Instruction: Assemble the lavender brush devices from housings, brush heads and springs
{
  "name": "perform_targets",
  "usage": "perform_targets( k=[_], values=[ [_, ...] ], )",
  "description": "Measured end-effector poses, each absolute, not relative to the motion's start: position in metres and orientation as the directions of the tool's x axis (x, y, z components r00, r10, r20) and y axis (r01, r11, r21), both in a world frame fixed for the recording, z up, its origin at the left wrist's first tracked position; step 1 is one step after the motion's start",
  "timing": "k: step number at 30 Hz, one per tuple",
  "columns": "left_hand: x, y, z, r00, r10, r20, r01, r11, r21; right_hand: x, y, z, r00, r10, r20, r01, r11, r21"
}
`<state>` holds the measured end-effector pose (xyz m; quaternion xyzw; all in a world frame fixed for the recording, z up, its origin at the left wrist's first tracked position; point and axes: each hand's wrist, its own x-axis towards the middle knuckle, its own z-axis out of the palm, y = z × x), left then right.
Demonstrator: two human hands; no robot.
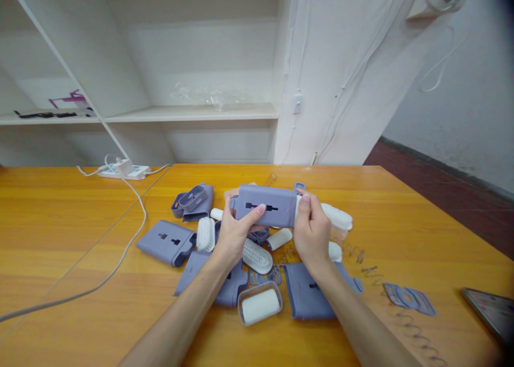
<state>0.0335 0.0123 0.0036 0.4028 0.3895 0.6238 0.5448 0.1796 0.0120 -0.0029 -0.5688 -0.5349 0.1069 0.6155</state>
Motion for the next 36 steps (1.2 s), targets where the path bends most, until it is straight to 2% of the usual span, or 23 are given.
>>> perform_targets(
  k=[2,4,6,8,10,13,20,29,33,36],
  values=[
    [0.033,0.013,0.002,-0.095,0.994,0.046,-0.385,-0.079,0.919,0.181,0.015,0.000,0.409,0.791,0.455,0.284,0.363,-0.887],
    [0.033,0.013,0.002,-0.108,0.993,0.039,-0.394,-0.079,0.916,0.184,0.019,0.002,0.342,0.891,0.298,-0.040,0.331,-0.943],
    [0.034,0.012,0.001,-0.109,0.992,0.058,-0.397,-0.097,0.913,0.187,0.022,0.003,0.226,0.960,0.168,-0.322,0.237,-0.917],
    [0.035,0.012,0.001,-0.102,0.992,0.069,-0.404,-0.105,0.909,0.189,0.023,0.002,0.169,0.978,0.123,-0.434,0.186,-0.881],
    [0.036,0.012,0.000,-0.091,0.994,0.054,-0.412,-0.087,0.907,0.189,0.024,0.000,0.190,0.971,0.147,-0.403,0.213,-0.890],
    [0.036,0.012,-0.001,-0.088,0.996,0.033,-0.427,-0.068,0.902,0.189,0.025,-0.003,0.262,0.936,0.234,-0.229,0.296,-0.927],
    [0.034,0.011,0.001,-0.063,0.998,-0.013,-0.467,-0.018,0.884,0.188,0.018,0.002,0.268,0.890,0.368,0.052,0.368,-0.928],
    [0.032,0.014,-0.001,-0.076,0.996,-0.039,-0.448,0.001,0.894,0.190,0.019,-0.004,0.199,0.903,0.380,0.111,0.365,-0.925],
    [0.034,0.014,-0.001,-0.058,0.998,-0.030,-0.464,0.000,0.886,0.187,0.015,-0.001,0.263,0.866,0.426,0.243,0.368,-0.898],
    [0.036,0.012,0.000,-0.046,0.998,-0.034,-0.482,0.007,0.876,0.182,0.010,0.002,0.340,0.837,0.428,0.244,0.361,-0.900]
  ],
)
